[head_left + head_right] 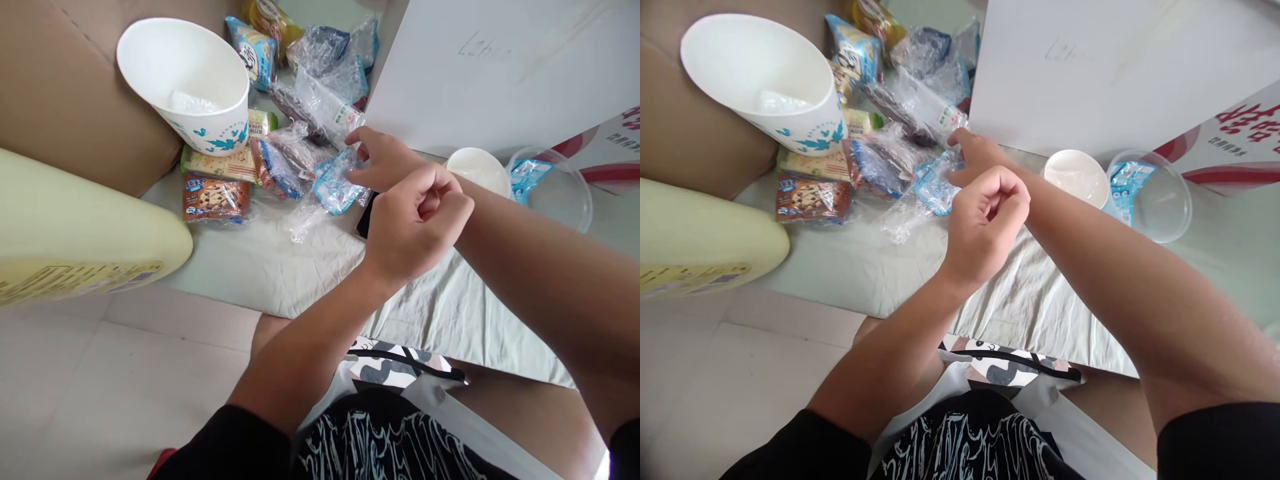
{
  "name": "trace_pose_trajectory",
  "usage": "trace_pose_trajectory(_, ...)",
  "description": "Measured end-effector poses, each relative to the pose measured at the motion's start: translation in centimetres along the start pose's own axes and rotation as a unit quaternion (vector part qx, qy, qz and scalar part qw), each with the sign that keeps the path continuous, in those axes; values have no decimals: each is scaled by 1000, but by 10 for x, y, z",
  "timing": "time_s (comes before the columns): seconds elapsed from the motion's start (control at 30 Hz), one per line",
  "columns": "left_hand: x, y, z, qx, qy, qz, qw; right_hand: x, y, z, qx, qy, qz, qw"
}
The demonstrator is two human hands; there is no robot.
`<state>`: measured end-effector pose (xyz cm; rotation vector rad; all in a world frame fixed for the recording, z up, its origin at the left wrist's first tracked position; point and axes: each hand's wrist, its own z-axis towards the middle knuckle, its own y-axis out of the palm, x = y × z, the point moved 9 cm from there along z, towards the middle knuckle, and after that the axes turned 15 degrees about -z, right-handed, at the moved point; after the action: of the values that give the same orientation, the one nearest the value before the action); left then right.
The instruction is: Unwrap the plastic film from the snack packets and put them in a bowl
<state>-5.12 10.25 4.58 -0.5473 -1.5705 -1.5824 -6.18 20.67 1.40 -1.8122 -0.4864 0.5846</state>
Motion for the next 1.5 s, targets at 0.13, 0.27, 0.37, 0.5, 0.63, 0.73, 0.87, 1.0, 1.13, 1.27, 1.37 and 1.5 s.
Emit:
trace_pose_trajectory(0.13,-2,0,0,-1,-7,25,1000,6,6,-8,21,35,8,999)
trace_pose_trajectory(0.27,-4,0,0,-3,-15,49,999,3,7,-18,2,36,59,998)
trace_pose_trajectory(0.37,-3,1,-2,-5,-4,63,998,6,-11,-32,36,23,113,993)
trace_pose_trajectory(0.5,1,10,-6,-38,13,84,996,45,-44,-87,168,94,160,968)
trace_pose_trajectory(0.63,-19,29,-13,-131,-73,82,985,94,-40,-184,337,139,361,858)
trace_pose_trajectory(0.73,-54,46,-29,-216,-191,118,950,122,6,-233,343,195,458,796)
trace_pose_trajectory(0.87,-92,39,-35,-181,-234,210,932,142,66,-253,322,245,529,746)
trace_pose_trajectory(1.0,-107,31,-30,-150,-219,224,938,145,92,-250,301,168,588,732)
trace_pose_trajectory(1.13,-125,57,-43,-279,-264,132,914,147,104,-258,237,119,562,783)
trace_pose_trajectory(1.27,-140,62,-49,-303,-260,178,899,163,92,-266,251,101,479,835)
trace_pose_trajectory(1.37,-150,65,-57,-340,-286,205,872,176,81,-263,280,92,479,827)
trace_pose_trajectory(1.5,-150,67,-61,-379,-280,248,846,168,85,-244,219,45,516,827)
